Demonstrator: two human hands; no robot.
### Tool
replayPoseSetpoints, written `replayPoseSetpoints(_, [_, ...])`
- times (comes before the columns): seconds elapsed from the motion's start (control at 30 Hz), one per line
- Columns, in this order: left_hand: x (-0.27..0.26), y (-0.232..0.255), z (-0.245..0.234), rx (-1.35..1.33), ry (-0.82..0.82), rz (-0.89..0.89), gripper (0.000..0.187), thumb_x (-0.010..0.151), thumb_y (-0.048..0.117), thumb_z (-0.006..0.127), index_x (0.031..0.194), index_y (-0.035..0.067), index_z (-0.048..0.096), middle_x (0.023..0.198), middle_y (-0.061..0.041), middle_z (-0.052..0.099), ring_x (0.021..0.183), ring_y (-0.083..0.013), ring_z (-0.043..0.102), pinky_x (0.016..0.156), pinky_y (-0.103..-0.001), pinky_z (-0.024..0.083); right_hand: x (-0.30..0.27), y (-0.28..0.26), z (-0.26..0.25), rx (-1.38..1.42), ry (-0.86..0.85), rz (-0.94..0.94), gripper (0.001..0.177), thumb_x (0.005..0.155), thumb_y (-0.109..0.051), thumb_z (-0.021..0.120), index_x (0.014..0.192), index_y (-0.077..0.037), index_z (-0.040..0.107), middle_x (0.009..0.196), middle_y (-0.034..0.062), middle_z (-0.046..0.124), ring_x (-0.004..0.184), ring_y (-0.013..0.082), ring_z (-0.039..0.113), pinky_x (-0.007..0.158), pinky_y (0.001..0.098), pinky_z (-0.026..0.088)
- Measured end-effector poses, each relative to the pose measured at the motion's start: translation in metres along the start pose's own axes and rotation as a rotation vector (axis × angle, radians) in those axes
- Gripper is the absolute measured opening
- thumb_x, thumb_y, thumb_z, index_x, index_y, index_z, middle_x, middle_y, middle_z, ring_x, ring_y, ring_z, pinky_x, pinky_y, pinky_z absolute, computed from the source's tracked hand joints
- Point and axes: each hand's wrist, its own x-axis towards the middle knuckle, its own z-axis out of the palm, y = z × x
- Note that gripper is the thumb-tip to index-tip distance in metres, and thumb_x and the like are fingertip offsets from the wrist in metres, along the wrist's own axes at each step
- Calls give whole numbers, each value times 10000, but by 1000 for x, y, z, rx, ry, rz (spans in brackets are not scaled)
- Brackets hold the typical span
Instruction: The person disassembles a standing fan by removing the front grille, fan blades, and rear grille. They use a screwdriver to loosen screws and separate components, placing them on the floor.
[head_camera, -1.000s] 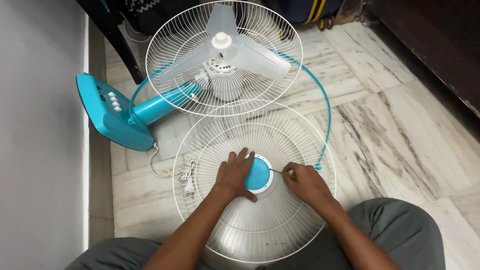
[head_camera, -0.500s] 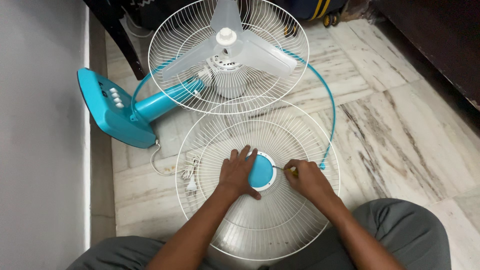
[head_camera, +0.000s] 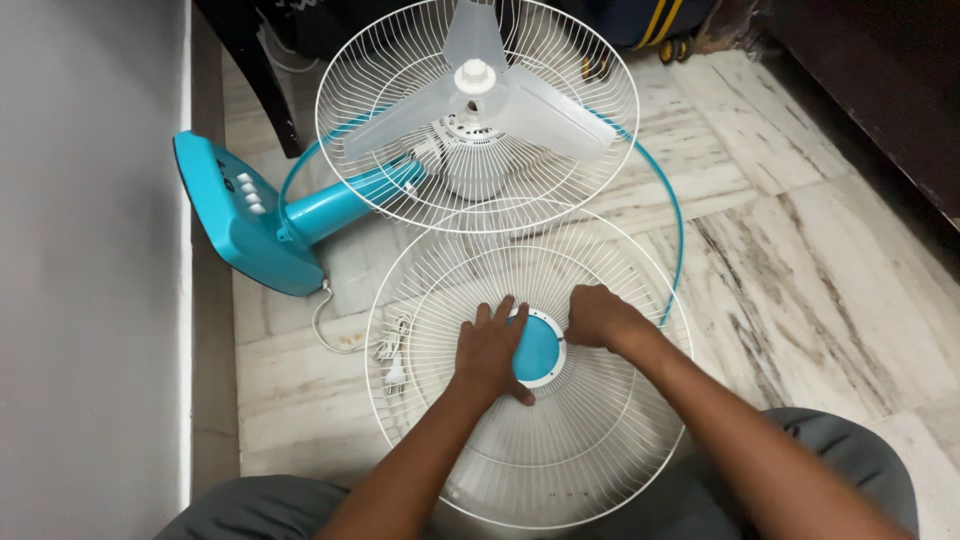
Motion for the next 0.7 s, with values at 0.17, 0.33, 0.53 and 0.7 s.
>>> replayPoseSetpoints(0.17, [2,-1,3,5,7,15,1473,360,478,1040,1586,152,292,1646,-78,278,1441,-350,329,1064,-516,425,-2,-9,-3,-214,54,-191,428,740,-237,890,1040,12,715,1067,244,725,1031,376,713,875,423,596])
replayPoseSetpoints(0.33, [2,-2,4,5,3,16,1483,355,479,1044,1586,149,284,1644,-78,270,1441,-353,320,1057,-517,424,-15,1,-6,-305,55,-365,232,729,-87,810,954,-41,782,1011,189,756,990,338,737,860,406,602])
replayPoseSetpoints(0.53, [3,-1,2,-9,-14,-2,1465,367,459,1048,1585,159,292,1649,-76,268,1459,-361,304,1073,-525,415,-33,9,2,-561,197,-766,179,788,12,684,911,-77,778,972,142,739,909,349,724,787,443,592])
replayPoseSetpoints(0.7, [1,-2,4,-10,-1,10,1466,376,458,1053,1588,160,283,1654,-76,253,1461,-379,288,1081,-542,403,-45,11,-7,-576,95,-649,199,750,-62,690,940,-12,723,848,188,725,832,357,729,751,434,603])
